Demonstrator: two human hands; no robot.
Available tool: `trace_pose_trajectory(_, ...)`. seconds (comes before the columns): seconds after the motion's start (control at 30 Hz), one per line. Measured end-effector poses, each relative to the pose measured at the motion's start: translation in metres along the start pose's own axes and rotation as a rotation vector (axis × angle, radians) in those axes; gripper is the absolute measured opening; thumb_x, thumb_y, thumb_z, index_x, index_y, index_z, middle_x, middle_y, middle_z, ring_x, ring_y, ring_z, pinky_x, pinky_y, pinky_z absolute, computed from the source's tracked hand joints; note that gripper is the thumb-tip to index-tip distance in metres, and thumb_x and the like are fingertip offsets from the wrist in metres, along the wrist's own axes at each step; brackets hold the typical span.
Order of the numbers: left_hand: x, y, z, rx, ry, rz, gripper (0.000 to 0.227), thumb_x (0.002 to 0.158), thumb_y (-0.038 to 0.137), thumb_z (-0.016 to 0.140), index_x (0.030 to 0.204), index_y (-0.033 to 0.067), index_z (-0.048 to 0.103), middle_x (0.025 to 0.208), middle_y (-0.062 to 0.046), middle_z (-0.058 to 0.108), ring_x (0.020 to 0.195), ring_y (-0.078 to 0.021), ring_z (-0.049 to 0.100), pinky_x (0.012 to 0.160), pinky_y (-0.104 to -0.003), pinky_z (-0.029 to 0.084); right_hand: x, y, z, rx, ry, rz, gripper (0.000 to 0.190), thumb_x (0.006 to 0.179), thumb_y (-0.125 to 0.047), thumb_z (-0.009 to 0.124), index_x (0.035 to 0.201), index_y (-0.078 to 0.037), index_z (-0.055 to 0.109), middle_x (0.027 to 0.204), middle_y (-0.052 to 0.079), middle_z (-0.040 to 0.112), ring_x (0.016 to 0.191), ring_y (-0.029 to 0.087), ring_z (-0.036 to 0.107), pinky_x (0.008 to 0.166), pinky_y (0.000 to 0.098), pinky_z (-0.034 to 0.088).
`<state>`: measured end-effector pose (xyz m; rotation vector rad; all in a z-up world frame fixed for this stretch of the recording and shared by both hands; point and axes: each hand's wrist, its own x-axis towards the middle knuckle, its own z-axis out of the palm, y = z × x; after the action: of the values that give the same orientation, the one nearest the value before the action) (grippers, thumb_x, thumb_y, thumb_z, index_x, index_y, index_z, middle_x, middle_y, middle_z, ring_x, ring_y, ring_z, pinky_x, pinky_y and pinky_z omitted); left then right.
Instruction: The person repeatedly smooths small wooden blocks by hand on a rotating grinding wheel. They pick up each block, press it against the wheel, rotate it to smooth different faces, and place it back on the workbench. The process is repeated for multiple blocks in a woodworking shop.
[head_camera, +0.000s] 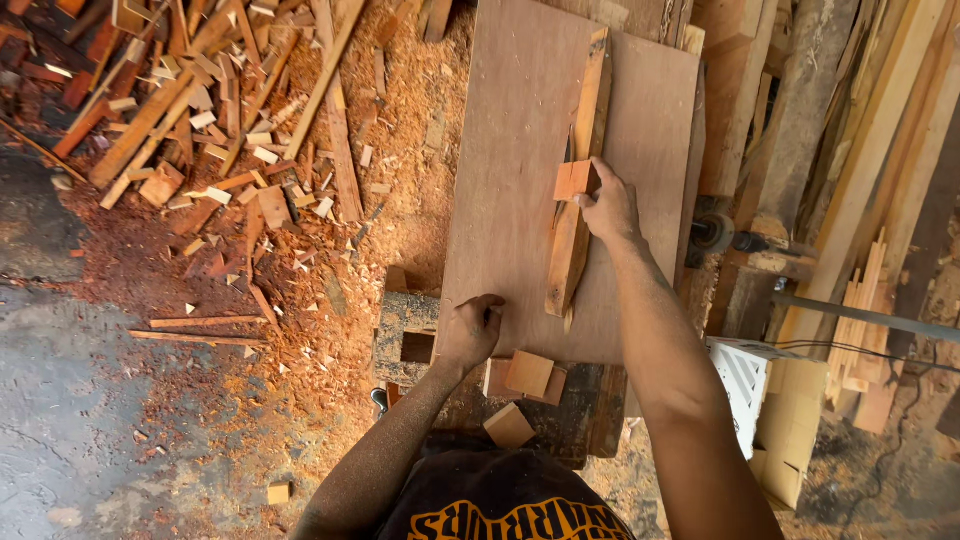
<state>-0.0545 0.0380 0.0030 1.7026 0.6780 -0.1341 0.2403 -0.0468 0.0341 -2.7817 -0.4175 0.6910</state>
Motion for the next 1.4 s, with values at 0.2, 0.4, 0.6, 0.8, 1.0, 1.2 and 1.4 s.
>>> trace_pose_trajectory(0.2, -0.006, -0.005, -0.007, 0.057, -0.062, -0.141, 0.030, 0.098, 0.022, 0.061, 0.120, 0.0042, 0.072, 0.089, -0.016, 0.078, 0.072, -0.0231, 0.076, 0.068, -0.036, 0.062, -0.065, 0.005, 0.010, -0.020, -0.008, -0.026, 0.077, 0.092, -0.020, 0.079, 0.158, -0.018, 0.040, 0.106, 0.016, 0.072, 0.097, 0.027, 0.070, 0.089, 0.0421, 0.057)
trace_pose_trajectory(0.4, 0.000, -0.002, 0.040, -0.034, 0.002, 0.111, 0.039, 0.098, 0.029, 0.067, 0.116, -0.0053, 0.070, 0.096, -0.022, 0.073, 0.081, -0.0289, 0.074, 0.068, -0.040, 0.060, -0.215, 0.032, 0.039, 0.260, -0.076, -0.025, 0.075, 0.093, -0.018, 0.072, 0.158, -0.014, 0.036, 0.090, 0.013, 0.077, 0.075, 0.024, 0.075, 0.068, 0.0389, 0.060)
trace_pose_trajectory(0.6, -0.017, 0.023, 0.056, -0.065, -0.055, 0.079, 0.035, 0.092, 0.031, 0.074, 0.101, -0.0027, 0.071, 0.091, -0.018, 0.077, 0.079, -0.0259, 0.075, 0.071, -0.039, 0.060, -0.264, 0.044, 0.044, 0.320, 0.173, -0.144, 0.074, 0.087, -0.011, 0.075, 0.153, -0.014, 0.039, 0.080, 0.013, 0.075, 0.073, 0.026, 0.076, 0.068, 0.0395, 0.061)
trace_pose_trajectory(0.8, -0.022, 0.023, 0.044, -0.129, -0.097, 0.146, 0.032, 0.088, 0.019, 0.079, 0.104, -0.0054, 0.066, 0.094, -0.017, 0.072, 0.084, -0.0244, 0.072, 0.073, -0.038, 0.061, -0.271, 0.038, 0.050, 0.374, 0.181, -0.155, 0.072, 0.090, -0.011, 0.074, 0.152, -0.013, 0.038, 0.076, 0.013, 0.072, 0.070, 0.027, 0.075, 0.067, 0.0405, 0.060)
trace_pose_trajectory(1.0, -0.024, 0.025, 0.031, -0.238, -0.066, 0.190, 0.036, 0.087, 0.020, 0.080, 0.111, -0.0035, 0.066, 0.095, -0.013, 0.075, 0.086, -0.0194, 0.074, 0.077, -0.035, 0.062, -0.281, 0.031, 0.050, 0.401, 0.159, -0.264, 0.074, 0.089, -0.011, 0.074, 0.153, -0.012, 0.036, 0.080, 0.013, 0.073, 0.073, 0.026, 0.075, 0.064, 0.0393, 0.060)
trace_pose_trajectory(1.2, -0.036, 0.041, 0.028, -0.105, -0.125, 0.041, 0.024, 0.087, 0.015, 0.076, 0.099, 0.0016, 0.060, 0.081, -0.013, 0.070, 0.069, -0.0201, 0.071, 0.060, -0.036, 0.062, -0.288, 0.032, 0.062, 0.410, 0.233, -0.224, 0.074, 0.090, -0.008, 0.074, 0.152, -0.010, 0.034, 0.083, 0.013, 0.074, 0.073, 0.022, 0.075, 0.063, 0.0358, 0.060)
trace_pose_trajectory(1.4, -0.037, 0.055, 0.009, -0.103, -0.072, 0.425, 0.016, 0.090, 0.005, 0.074, 0.097, 0.0034, 0.060, 0.085, -0.012, 0.067, 0.070, -0.0184, 0.063, 0.061, -0.033, 0.056, -0.279, 0.022, 0.075, 0.643, 0.296, -0.162, 0.071, 0.091, -0.003, 0.072, 0.149, -0.012, 0.031, 0.085, 0.012, 0.077, 0.069, 0.017, 0.071, 0.061, 0.0338, 0.056)
